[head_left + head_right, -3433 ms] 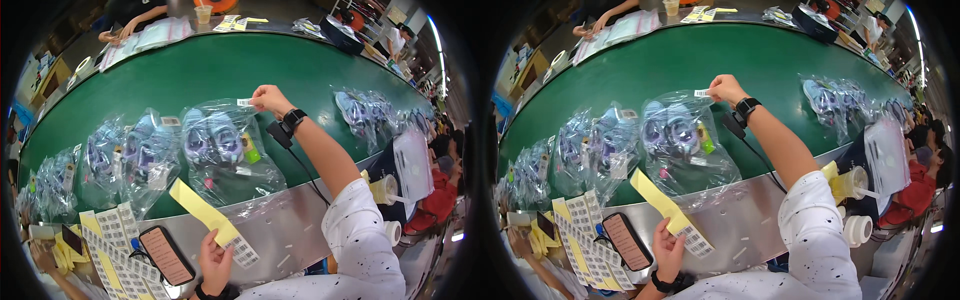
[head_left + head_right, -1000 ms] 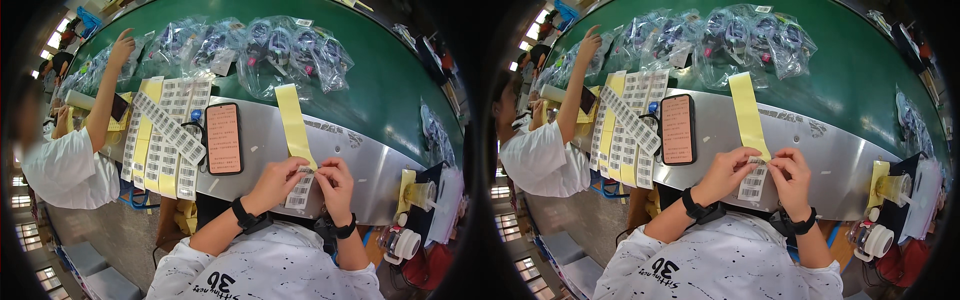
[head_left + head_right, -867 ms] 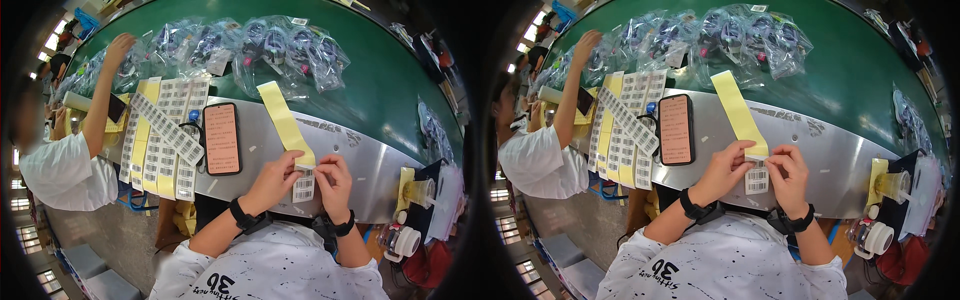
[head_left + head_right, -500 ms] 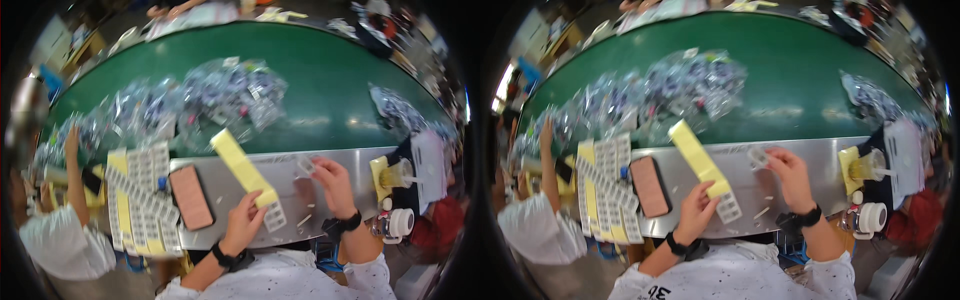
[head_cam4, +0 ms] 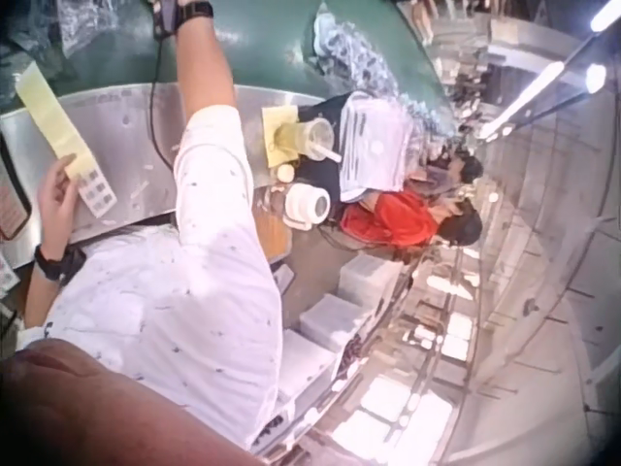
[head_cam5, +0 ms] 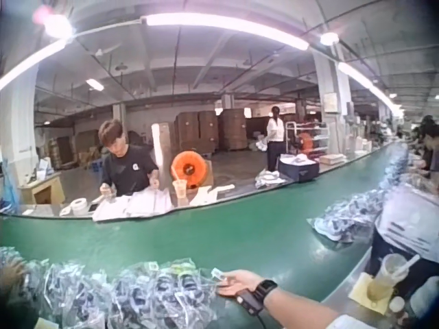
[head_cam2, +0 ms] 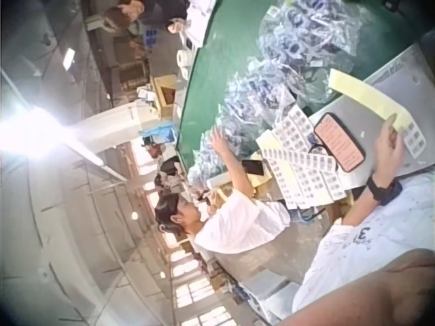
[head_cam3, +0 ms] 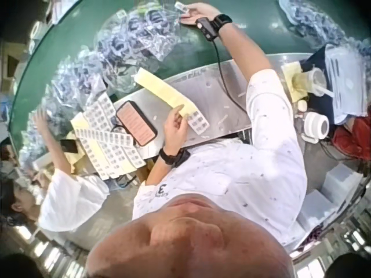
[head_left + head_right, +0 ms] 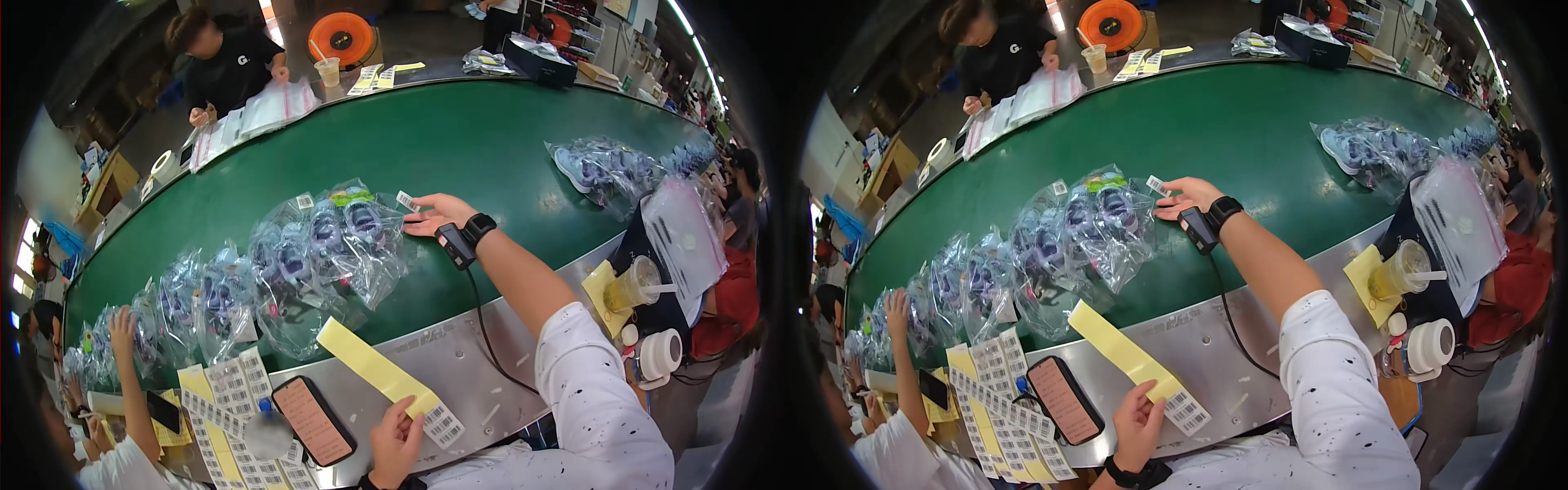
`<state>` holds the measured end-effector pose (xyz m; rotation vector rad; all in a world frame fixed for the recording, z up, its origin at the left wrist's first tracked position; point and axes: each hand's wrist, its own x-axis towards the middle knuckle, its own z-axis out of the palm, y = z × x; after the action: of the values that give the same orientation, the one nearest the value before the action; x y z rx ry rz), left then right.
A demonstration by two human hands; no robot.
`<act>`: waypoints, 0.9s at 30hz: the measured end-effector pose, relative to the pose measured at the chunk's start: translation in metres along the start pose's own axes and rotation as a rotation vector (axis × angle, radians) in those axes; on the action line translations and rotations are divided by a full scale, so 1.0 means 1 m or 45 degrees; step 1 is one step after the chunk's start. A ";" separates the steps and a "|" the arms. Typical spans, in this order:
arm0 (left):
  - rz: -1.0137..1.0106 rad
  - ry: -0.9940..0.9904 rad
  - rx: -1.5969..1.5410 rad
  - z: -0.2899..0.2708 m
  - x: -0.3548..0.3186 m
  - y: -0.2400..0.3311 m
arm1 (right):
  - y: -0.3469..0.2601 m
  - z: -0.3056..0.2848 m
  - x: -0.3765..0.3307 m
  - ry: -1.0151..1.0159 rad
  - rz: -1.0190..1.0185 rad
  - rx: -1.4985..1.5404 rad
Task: The person applies barcode labels to clear plastic bags containing purple slippers. They peel individual labels from a sheet, place them on the bags, and use a handheld scanner to scan the barcode on each bag. The labeled bags are then moved to a pile on the table.
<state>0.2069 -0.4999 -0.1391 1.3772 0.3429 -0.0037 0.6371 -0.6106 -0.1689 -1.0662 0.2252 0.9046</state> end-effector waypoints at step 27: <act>-0.033 -0.011 0.000 0.010 0.010 0.001 | 0.041 0.070 0.016 0.422 -0.801 -0.271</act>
<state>0.2189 -0.5075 -0.1388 1.3725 0.3538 -0.0311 0.6001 -0.5365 -0.1698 -1.3769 0.0561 0.1850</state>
